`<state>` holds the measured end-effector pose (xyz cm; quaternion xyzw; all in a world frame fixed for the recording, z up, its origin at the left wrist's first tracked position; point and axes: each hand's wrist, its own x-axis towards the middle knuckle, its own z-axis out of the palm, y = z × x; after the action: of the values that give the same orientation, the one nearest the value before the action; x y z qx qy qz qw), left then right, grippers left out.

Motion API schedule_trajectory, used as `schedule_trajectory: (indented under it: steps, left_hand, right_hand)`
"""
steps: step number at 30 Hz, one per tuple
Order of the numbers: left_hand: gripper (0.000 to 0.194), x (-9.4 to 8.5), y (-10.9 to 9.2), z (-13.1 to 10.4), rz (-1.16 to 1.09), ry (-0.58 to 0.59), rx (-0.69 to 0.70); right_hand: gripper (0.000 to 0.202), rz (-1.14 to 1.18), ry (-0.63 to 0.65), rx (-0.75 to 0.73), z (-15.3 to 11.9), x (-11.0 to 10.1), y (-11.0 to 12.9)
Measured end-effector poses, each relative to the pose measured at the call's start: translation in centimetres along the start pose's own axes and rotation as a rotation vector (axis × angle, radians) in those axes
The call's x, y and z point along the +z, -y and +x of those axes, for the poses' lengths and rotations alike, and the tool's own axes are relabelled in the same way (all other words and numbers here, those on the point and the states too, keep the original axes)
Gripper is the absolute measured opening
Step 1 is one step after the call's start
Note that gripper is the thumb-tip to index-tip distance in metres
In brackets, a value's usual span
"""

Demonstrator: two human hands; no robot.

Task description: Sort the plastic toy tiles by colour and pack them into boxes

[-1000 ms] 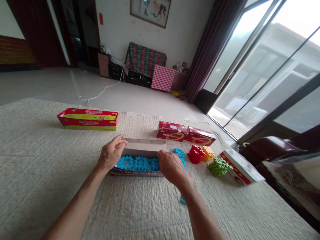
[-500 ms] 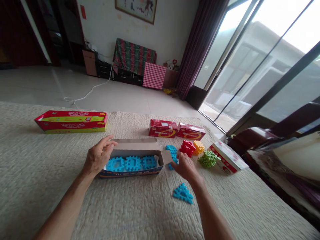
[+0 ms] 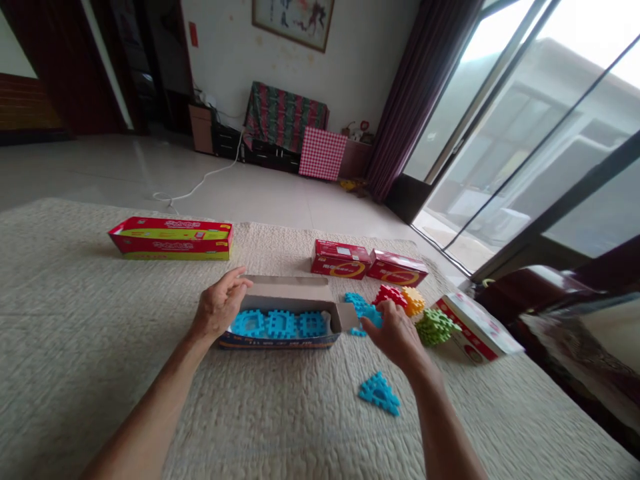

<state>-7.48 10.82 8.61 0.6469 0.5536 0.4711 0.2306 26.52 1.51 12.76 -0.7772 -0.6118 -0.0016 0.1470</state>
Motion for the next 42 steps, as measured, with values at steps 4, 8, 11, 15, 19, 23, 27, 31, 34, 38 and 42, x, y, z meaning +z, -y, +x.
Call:
schedule_trajectory:
  steps: [4, 8, 11, 15, 19, 23, 27, 31, 34, 38, 42]
  left_hand:
    - [0.047, 0.0, 0.1, 0.0, -0.016, -0.009, 0.033]
    - [0.045, 0.0, 0.0, 0.0, -0.031, -0.012, 0.035]
    - [0.045, 0.0, 0.0, 0.1, -0.042, -0.005, 0.028]
    - [0.044, 0.1, 0.0, 0.1, -0.067, -0.008, 0.021]
    - [0.044, 0.1, -0.1, 0.0, -0.121, -0.032, 0.004]
    - [0.044, 0.0, -0.3, 0.0, -0.163, -0.037, -0.018]
    - [0.043, 0.0, -0.3, 0.1, -0.176, -0.032, -0.011]
    - [0.043, 0.0, -0.3, 0.1, -0.168, -0.024, -0.010]
    - [0.043, 0.0, -0.2, 0.0, -0.151, -0.025, -0.005]
    - [0.043, 0.1, -0.1, 0.1, -0.129, -0.027, 0.011]
    - [0.044, 0.1, 0.0, 0.0, -0.113, -0.020, 0.015]
  right_hand:
    - [0.033, 0.149, -0.046, -0.125, -0.6, -2.1, 4.2]
    - [0.031, 0.183, -0.128, -0.197, -1.0, -3.1, 7.7]
    - [0.036, 0.150, -0.245, -0.140, -0.7, -4.2, 7.9]
    - [0.039, 0.253, -0.292, -0.169, -1.0, -5.7, 8.5]
    - [0.033, 0.388, -0.060, -0.357, -2.0, -3.6, 13.0]
    - [0.029, 0.337, 0.119, -0.382, -2.0, 0.4, 17.8]
    - [0.028, 0.283, 0.166, -0.351, -1.6, 2.7, 20.1]
    - [0.029, 0.288, 0.143, -0.361, -1.8, 2.9, 20.4]
    - [0.025, 0.303, 0.096, -0.373, -1.8, 2.1, 19.2]
    - [0.017, 0.269, -0.025, -0.337, -1.1, 0.2, 15.6]
    - [0.020, 0.123, -0.134, -0.179, -0.2, -1.0, 11.1]
